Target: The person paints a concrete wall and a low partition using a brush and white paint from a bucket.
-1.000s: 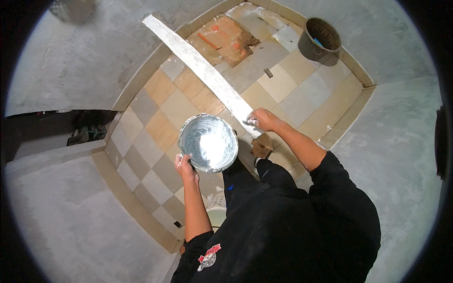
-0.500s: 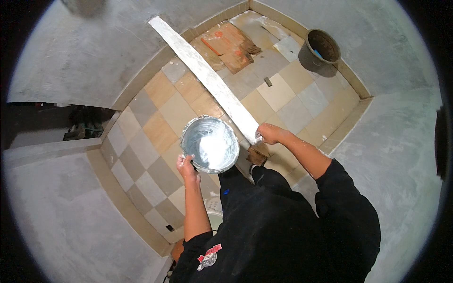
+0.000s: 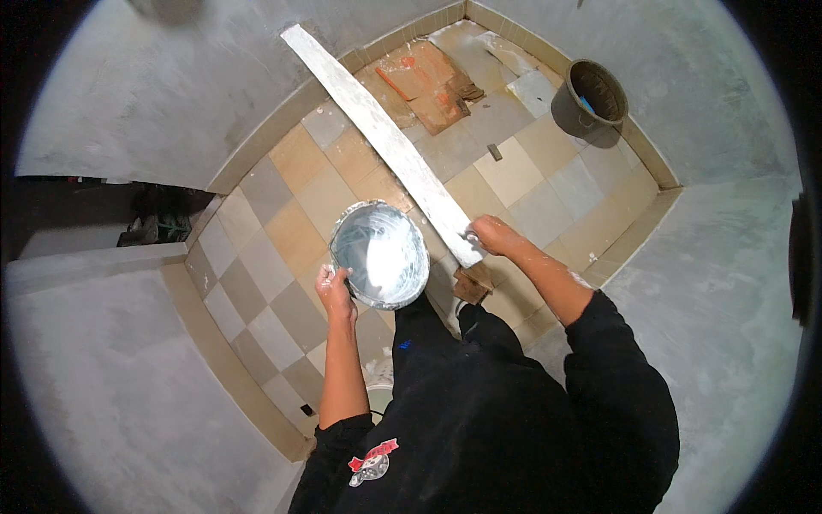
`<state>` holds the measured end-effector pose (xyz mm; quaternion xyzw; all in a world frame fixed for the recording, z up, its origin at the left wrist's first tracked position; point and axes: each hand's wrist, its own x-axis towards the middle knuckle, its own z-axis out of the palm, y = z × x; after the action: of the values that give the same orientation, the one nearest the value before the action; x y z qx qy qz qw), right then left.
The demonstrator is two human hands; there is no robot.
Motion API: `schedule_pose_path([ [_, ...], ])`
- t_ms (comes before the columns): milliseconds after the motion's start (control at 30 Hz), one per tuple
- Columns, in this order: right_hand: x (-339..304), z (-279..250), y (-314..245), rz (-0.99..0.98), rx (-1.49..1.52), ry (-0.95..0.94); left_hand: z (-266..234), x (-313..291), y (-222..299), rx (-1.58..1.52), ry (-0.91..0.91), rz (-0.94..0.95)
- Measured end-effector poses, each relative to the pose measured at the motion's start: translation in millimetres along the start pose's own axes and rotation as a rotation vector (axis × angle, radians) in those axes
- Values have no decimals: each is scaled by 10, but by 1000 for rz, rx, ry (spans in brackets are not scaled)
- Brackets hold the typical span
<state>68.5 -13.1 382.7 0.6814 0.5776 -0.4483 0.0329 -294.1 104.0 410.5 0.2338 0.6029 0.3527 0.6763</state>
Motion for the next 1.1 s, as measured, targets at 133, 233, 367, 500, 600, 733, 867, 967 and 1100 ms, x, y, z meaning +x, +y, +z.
schedule_pose_path([
  [133, -68, -9, 41, -34, -80, -236, -93, 16, -135, -8, 21, 4],
  [233, 188, -69, 69, -67, -28, -154, -56, 8, -88, -43, 31, -36],
  [367, 741, -241, -83, -58, 77, 71, -33, 20, 30, -65, 42, -101],
  [500, 1130, -360, -219, -14, 87, 404, -166, 156, -43, -60, 13, -91],
  [600, 1072, -212, -162, 23, 135, 383, -282, 302, -151, -15, -10, -89],
  [733, 465, 177, 118, -45, -107, 207, -380, 416, -340, 23, -42, -57],
  [867, -16, 210, -38, 52, -45, 3, -491, 511, -508, 78, -74, -64],
  [967, -9, 141, -227, 132, -7, 19, -461, 542, -479, 61, -66, -53],
  [1100, 253, 162, -310, 226, 135, 296, -568, 621, -512, 101, -186, -48],
])
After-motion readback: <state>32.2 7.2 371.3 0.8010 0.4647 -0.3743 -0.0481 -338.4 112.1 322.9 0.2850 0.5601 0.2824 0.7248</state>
